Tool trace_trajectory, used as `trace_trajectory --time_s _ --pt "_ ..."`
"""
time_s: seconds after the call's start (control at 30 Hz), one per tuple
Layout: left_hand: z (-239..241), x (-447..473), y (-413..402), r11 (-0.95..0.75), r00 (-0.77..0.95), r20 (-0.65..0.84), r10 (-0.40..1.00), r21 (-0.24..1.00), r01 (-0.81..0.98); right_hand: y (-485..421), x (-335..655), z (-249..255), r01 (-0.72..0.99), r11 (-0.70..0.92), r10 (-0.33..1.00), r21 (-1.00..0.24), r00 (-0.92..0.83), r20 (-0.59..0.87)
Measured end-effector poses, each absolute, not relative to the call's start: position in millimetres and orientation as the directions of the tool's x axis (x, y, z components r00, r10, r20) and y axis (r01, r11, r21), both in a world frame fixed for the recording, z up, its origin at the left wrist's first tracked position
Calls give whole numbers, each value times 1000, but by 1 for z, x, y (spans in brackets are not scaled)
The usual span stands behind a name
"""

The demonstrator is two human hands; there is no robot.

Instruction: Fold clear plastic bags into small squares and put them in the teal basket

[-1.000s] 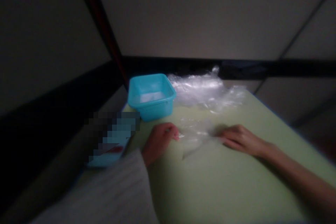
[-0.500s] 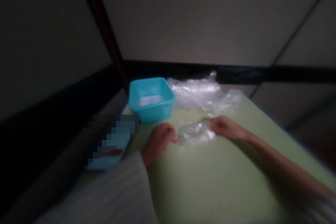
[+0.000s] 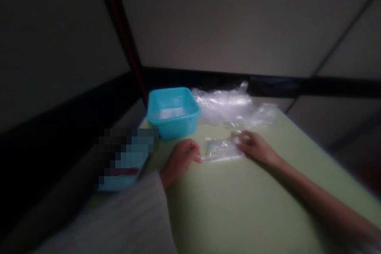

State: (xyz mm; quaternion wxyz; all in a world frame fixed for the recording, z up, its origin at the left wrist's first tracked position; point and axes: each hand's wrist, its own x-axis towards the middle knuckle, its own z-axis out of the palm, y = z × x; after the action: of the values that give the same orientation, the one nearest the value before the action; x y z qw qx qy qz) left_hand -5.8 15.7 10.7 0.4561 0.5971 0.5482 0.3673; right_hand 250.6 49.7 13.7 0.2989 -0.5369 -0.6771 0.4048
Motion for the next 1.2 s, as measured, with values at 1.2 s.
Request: trace_trajectory --time_s 1.2 --pt "-11 -8 17 -502 474 253 844 686 527 27 249 16 634 291 950 -717 -280 138"
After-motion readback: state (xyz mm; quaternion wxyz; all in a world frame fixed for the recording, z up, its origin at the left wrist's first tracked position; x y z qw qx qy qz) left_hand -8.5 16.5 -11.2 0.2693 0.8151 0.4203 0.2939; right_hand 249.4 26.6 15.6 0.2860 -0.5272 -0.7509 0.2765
